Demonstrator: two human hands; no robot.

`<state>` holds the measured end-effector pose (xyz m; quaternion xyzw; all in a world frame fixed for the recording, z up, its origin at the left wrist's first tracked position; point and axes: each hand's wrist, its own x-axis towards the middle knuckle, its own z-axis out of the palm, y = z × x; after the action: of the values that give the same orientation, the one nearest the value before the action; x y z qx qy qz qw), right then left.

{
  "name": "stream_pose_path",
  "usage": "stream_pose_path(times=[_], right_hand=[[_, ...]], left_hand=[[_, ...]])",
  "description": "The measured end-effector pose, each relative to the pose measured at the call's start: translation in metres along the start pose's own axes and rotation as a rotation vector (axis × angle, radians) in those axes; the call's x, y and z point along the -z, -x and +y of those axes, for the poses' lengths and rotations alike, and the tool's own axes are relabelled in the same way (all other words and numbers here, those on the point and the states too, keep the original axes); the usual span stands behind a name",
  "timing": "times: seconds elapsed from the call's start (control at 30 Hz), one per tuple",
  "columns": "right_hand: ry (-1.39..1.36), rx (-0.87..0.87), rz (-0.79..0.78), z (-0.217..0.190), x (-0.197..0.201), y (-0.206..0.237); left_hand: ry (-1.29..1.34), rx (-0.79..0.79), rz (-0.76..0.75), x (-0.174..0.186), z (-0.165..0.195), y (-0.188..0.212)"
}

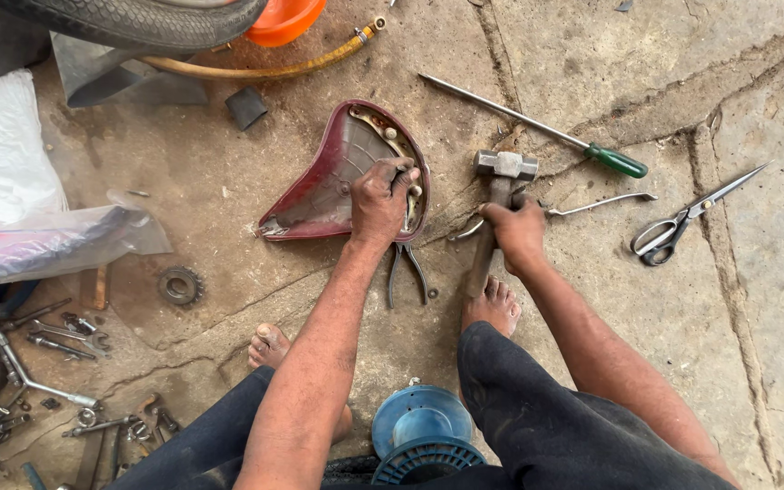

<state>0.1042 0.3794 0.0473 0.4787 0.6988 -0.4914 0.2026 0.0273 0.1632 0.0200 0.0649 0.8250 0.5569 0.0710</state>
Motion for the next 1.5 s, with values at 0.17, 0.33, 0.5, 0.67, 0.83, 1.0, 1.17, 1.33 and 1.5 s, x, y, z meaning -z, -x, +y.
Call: stream_pose_path(times=[0.17,0.33,0.5,0.67,0.83,1.0,1.17,1.33,1.5], right_hand=[[-0.439,-0.059,-0.236,0.003,0.008,0.002],[-0.512,-0.133,-0.283,0.001,0.008,0.0],[-0.536,-0.17,-0.353,-0.008,0.012,0.006],[-0.058,0.011,-0.227,-0.026,0.02,0.035],[0.406,0.588,-0.056,-0.033,0.041,0.096],[0.575,0.662,-0.182,-0.053,0.029,0.125],[0.564,1.058,-0.2,-0.075,0.016,0.12],[0.418,1.37,-0.053,-0.068,0.031,0.135],[0.436,1.039,-0.154,-0.072,0.019,0.124]], left_hand=[[-0.04,-0.025,0.018,0.003,0.004,0.002],[-0.054,-0.055,0.002,0.001,0.001,0.001],[-0.134,-0.136,0.007,-0.006,-0.013,0.004],[-0.284,-0.33,0.088,-0.015,-0.024,0.005],[-0.241,-0.314,0.074,-0.016,-0.024,0.008],[-0.297,-0.257,0.035,-0.013,-0.023,0.011],[-0.301,-0.247,-0.021,-0.02,-0.033,0.009],[-0.332,-0.33,0.069,-0.027,-0.037,0.012],[-0.288,-0.277,0.06,-0.016,-0.021,0.011]])
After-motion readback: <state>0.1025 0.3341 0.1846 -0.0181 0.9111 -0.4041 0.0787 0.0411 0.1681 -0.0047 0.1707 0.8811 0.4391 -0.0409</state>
